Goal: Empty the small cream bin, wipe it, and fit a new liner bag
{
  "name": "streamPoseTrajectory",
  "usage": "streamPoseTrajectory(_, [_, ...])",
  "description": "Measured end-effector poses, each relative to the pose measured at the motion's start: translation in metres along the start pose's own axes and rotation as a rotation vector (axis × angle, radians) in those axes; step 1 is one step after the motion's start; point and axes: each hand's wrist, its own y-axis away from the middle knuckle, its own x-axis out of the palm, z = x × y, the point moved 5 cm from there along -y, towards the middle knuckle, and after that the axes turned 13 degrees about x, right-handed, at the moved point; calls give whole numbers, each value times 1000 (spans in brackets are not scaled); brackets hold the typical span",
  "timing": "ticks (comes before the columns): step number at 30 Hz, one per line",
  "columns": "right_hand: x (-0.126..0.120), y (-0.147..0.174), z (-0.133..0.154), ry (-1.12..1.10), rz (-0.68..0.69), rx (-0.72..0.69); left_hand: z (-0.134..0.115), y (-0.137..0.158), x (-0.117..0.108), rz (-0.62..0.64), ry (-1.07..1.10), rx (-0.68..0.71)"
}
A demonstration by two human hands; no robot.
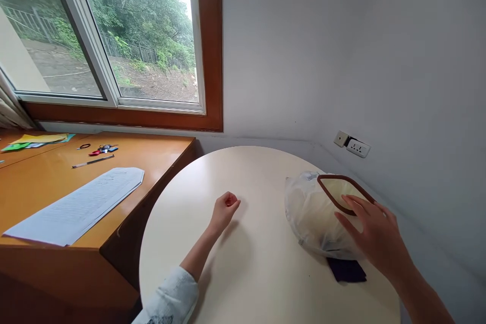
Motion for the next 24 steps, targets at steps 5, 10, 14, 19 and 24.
streamPoseTrajectory(5, [14,2,-11,44,98,-31,19,5,-1,-60,117,-68])
streamPoseTrajectory(10, [17,2,-1,6,47,-98,23,6,-11,-131,179,-70])
streamPoseTrajectory(14, [4,6,27,-67,1,-131,24,5,-15,-172,201,-59])
streamPoseTrajectory(19, [-7,7,89,-249,8,-231,18,6,-16,-214,230,-14])
streamPoseTrajectory(24, [16,1,145,-400,118,-292,6,7,-17,-227,276,90])
